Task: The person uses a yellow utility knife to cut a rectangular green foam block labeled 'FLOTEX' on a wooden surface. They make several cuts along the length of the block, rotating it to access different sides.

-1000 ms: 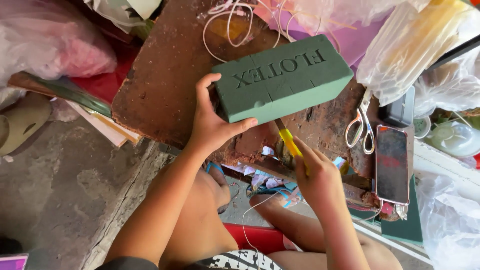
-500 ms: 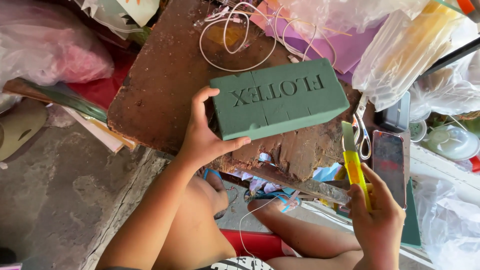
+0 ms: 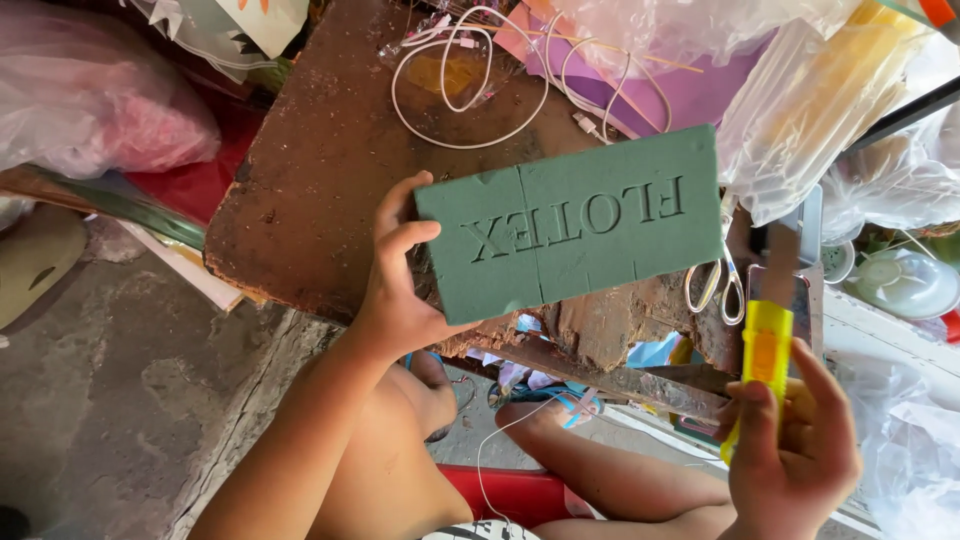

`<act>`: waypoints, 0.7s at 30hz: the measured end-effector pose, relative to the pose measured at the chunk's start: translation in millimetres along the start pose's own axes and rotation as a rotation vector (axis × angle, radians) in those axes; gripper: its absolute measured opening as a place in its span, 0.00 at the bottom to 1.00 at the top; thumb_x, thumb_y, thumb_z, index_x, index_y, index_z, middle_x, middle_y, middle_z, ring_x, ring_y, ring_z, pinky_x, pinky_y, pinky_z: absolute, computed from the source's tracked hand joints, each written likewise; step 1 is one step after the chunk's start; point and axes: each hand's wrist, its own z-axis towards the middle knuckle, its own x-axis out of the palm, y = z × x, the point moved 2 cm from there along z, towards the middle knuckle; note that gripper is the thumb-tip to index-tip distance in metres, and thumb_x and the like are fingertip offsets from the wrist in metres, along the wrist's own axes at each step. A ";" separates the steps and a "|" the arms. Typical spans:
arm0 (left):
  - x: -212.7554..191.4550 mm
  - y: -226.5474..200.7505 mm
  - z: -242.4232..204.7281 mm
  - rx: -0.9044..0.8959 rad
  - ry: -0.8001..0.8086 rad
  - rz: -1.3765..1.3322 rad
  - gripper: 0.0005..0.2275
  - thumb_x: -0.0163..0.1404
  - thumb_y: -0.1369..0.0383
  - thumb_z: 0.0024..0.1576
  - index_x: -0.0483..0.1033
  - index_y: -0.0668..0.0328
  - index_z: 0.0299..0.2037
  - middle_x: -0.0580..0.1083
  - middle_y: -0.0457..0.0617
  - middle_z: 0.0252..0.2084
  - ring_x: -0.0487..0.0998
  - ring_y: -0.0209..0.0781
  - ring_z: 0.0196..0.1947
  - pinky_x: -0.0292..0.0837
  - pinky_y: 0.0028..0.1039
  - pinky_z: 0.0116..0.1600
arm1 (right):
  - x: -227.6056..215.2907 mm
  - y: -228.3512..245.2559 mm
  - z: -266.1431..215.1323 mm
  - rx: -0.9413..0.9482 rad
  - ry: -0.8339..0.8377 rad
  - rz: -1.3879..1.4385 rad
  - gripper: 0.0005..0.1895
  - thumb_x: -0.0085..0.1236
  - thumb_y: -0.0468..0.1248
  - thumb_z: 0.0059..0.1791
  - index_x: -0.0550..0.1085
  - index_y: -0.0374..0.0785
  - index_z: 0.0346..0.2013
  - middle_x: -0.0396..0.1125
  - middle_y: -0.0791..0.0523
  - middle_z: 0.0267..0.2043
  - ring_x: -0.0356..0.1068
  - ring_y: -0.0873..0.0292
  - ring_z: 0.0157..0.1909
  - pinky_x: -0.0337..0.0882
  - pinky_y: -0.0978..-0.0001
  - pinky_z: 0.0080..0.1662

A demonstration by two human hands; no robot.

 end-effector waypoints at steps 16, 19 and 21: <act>3.2 0.6 -2.9 0.194 -0.223 0.039 0.39 0.73 0.63 0.46 0.55 0.38 0.62 0.49 0.68 0.72 0.55 0.65 0.76 0.62 0.57 0.77 | -10.5 -15.6 -4.9 0.026 -0.083 0.013 0.16 0.48 0.23 0.64 0.60 0.22 0.67 0.67 0.37 0.40 0.65 0.51 0.24 0.65 0.65 0.28; 4.8 1.9 -1.2 0.221 -0.293 0.058 0.37 0.71 0.66 0.47 0.54 0.38 0.60 0.50 0.67 0.72 0.57 0.63 0.74 0.62 0.58 0.76 | -10.0 -15.9 -5.7 0.035 -0.071 0.018 0.17 0.49 0.23 0.64 0.61 0.21 0.68 0.67 0.38 0.39 0.65 0.51 0.25 0.66 0.65 0.28; 5.1 3.4 -1.0 0.245 -0.327 0.068 0.36 0.69 0.69 0.48 0.54 0.39 0.60 0.51 0.66 0.71 0.57 0.62 0.74 0.62 0.58 0.76 | -9.7 -14.9 -6.1 0.036 -0.064 0.023 0.17 0.49 0.23 0.64 0.62 0.20 0.68 0.68 0.38 0.38 0.66 0.51 0.25 0.67 0.65 0.29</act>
